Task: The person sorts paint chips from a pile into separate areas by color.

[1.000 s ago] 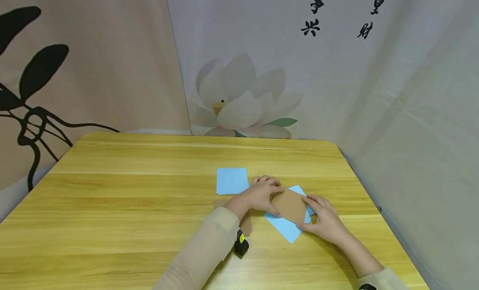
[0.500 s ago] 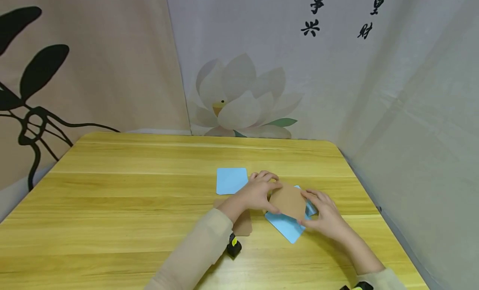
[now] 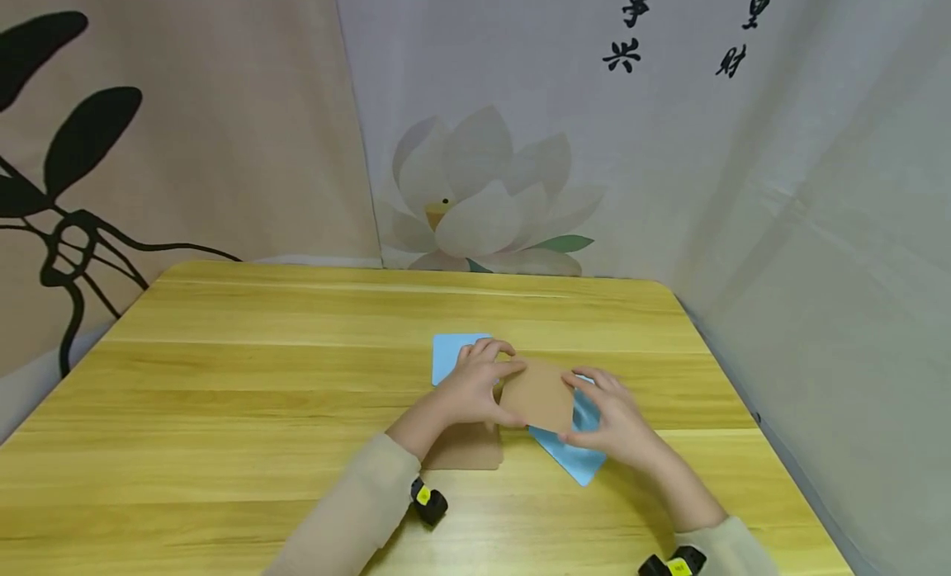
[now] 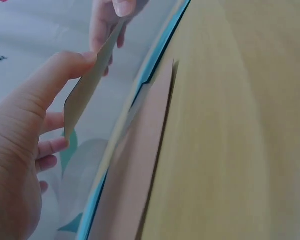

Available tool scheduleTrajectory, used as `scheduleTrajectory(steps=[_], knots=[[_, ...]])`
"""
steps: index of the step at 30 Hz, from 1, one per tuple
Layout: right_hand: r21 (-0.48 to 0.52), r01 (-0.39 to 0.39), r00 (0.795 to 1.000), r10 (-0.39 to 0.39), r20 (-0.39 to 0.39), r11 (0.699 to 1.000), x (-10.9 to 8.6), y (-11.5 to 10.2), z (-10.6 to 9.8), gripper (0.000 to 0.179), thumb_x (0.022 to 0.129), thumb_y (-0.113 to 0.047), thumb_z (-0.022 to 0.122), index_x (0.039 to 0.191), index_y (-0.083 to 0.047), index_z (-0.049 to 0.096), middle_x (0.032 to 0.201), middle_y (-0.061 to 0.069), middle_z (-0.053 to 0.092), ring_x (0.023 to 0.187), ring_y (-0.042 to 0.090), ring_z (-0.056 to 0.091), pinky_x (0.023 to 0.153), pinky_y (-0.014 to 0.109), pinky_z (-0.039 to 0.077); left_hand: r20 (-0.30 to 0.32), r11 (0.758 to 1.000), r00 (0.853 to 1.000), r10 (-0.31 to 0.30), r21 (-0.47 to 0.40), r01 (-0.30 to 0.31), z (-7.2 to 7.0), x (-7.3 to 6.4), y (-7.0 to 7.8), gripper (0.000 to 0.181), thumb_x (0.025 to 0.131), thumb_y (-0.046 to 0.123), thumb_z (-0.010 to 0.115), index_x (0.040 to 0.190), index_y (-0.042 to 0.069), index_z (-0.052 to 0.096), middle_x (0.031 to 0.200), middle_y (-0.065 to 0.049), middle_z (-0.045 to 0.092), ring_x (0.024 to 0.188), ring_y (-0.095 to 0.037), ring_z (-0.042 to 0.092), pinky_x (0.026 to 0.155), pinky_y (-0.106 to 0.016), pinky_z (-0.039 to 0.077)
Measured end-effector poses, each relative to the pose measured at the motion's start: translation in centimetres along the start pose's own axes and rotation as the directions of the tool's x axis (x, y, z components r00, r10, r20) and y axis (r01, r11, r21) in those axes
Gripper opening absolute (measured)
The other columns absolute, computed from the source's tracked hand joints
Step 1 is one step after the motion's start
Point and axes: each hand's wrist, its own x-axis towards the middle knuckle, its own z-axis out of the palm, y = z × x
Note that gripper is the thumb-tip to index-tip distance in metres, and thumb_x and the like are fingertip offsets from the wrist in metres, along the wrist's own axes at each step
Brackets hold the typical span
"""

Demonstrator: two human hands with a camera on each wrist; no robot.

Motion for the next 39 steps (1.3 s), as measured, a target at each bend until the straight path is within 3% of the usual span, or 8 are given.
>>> scheduleTrajectory(steps=[8,20,25,32,39], knots=[[0.035,0.064,0.998,-0.064,0.013,0.997,1.5,-1.7,1.3,0.082,0.070,-0.041,0.083,0.139,-0.010,0.051,0.139,0.007,0.044,0.128,0.031,0.036,0.099,0.062,0.023,-0.059,1.000,0.998,-0.005,0.017,0.006,-1.1,-2.7,-1.0,0.081,0.068,0.061,0.075,0.133,0.015,0.059,0.130,-0.006,0.042,0.126,-0.026,0.029,0.098,-0.050,0.023],[0.083,0.075,0.991,-0.084,0.106,0.994,3.1,-4.2,3.2,0.086,0.071,-0.046,0.082,0.142,-0.013,0.047,0.143,0.009,0.041,0.134,0.026,0.028,0.102,0.058,0.024,-0.073,0.997,0.997,-0.039,0.060,0.044,-2.9,-6.4,-2.0,0.085,0.064,0.063,0.075,0.131,0.014,0.060,0.123,-0.006,0.042,0.120,-0.027,0.033,0.095,-0.051,0.026],[0.084,0.087,0.986,-0.098,0.133,0.993,3.5,-5.3,3.9,0.086,0.071,-0.046,0.082,0.143,-0.014,0.047,0.143,0.006,0.040,0.134,0.025,0.027,0.101,0.057,0.025,-0.063,0.993,0.996,-0.056,0.098,0.062,-3.2,-7.7,-2.3,0.086,0.062,0.064,0.076,0.129,0.013,0.061,0.119,-0.006,0.043,0.119,-0.030,0.034,0.094,-0.051,0.026],[0.070,0.092,0.977,-0.103,0.189,0.993,3.8,-6.3,5.1,0.087,0.071,-0.051,0.080,0.142,-0.014,0.047,0.144,0.006,0.040,0.133,0.023,0.028,0.105,0.054,0.021,-0.004,0.988,0.994,-0.112,0.104,0.112,-3.4,-9.4,-2.5,0.092,0.061,0.065,0.076,0.131,0.008,0.060,0.117,-0.005,0.045,0.115,-0.027,0.036,0.094,-0.049,0.025],[0.051,0.087,0.968,-0.096,0.233,0.995,3.8,-6.6,6.0,0.086,0.071,-0.051,0.079,0.143,-0.017,0.047,0.147,0.004,0.037,0.135,0.029,0.028,0.104,0.057,0.021,-0.007,0.984,0.991,-0.136,0.116,0.136,-2.9,-10.5,-2.7,0.096,0.058,0.067,0.077,0.130,0.006,0.060,0.118,-0.004,0.047,0.115,-0.026,0.038,0.093,-0.049,0.027]])
